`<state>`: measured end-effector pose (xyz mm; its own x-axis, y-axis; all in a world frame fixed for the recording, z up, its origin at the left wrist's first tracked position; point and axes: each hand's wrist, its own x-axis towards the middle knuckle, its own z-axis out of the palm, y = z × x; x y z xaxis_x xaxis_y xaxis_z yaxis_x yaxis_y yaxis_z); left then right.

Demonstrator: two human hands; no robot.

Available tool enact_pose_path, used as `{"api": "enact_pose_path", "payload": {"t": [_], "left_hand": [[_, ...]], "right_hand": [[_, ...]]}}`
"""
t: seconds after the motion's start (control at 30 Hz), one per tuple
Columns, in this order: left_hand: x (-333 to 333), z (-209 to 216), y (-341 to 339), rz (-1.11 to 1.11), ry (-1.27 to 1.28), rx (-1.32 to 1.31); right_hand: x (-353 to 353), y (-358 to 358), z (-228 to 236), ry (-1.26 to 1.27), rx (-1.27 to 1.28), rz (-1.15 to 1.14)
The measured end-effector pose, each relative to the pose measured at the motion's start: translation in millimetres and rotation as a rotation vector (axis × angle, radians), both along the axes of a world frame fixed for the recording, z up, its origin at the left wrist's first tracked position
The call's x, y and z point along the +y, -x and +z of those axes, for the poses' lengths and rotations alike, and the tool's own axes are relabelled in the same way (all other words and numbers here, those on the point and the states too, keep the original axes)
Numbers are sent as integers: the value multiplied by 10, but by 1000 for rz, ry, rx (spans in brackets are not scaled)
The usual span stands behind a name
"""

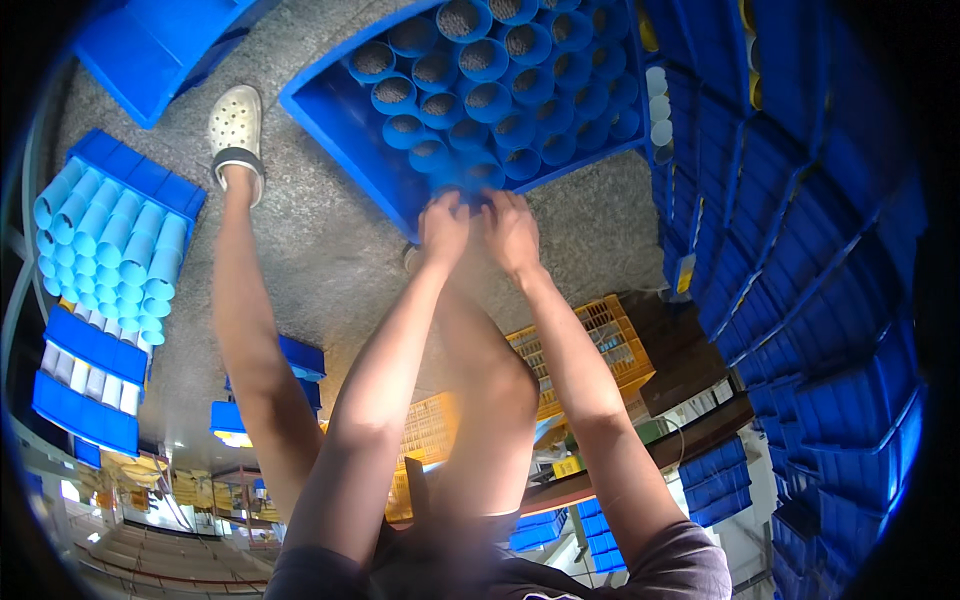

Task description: The person places a blue tray on the floor and arranges small blue cups filled with soil into it. They then pick up another tray of cups and transfer them into the first tray, organizing them in rows.

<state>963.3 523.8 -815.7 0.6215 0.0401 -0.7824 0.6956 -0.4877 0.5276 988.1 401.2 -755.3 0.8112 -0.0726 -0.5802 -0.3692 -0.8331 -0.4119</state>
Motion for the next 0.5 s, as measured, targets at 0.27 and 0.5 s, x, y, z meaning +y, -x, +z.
{"api": "enact_pose_path", "payload": {"t": [0.27,0.5], "left_hand": [[849,851,-390,130,71,80],[1972,2176,-1912,255,78,-102]], "right_hand": [[158,-465,812,29,42,50],[917,-2059,1828,-22,-221,100]]}}
